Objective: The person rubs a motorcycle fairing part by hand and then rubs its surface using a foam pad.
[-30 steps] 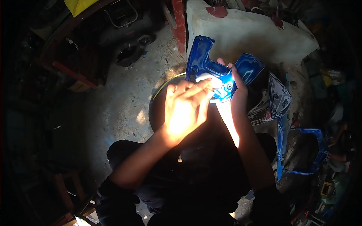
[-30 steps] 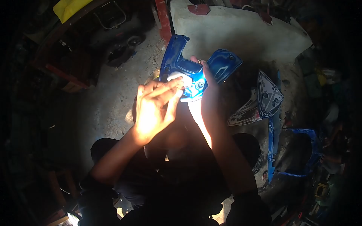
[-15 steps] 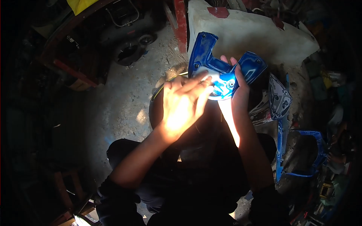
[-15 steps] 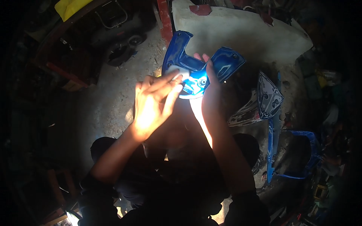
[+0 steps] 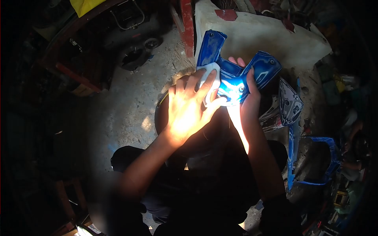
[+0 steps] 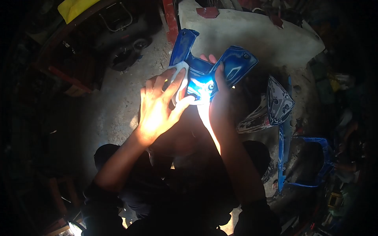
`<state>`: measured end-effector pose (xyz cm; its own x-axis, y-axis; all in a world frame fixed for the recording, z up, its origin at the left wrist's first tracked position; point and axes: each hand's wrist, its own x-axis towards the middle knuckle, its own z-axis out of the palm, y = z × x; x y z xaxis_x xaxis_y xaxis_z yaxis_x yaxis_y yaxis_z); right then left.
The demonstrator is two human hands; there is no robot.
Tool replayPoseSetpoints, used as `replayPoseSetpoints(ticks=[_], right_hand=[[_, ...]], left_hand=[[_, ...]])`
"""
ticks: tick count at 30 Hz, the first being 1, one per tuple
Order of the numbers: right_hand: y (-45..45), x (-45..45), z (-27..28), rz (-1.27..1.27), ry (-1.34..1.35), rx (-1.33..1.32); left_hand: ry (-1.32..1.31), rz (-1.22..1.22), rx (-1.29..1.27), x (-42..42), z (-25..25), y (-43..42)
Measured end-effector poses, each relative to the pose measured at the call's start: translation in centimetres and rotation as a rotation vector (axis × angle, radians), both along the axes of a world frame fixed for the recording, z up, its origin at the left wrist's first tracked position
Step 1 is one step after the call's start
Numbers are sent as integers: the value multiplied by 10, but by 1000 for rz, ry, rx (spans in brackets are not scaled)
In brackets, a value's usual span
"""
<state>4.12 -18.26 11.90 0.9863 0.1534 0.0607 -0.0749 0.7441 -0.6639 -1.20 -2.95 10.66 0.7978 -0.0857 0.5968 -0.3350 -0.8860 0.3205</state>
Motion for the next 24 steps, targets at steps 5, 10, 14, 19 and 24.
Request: replayPoseSetpoints(ticks=[5,10,14,19,24], right_hand=[[-5,-1,-11,158,41,-38],[3,-4,-3,180,60,-38],[0,0,-11,206,46,-32],[0,-5,-2,261,49,-1],[0,-2,-19,169,63,-157]], left_hand=[[19,41,-131,5,-2,4],[0,18,-324,13,-4,6],[-60,-85,-55,-2,1,-3],[-56,68,-63,6,7,2],[-100,18,-37,4,15,-6]])
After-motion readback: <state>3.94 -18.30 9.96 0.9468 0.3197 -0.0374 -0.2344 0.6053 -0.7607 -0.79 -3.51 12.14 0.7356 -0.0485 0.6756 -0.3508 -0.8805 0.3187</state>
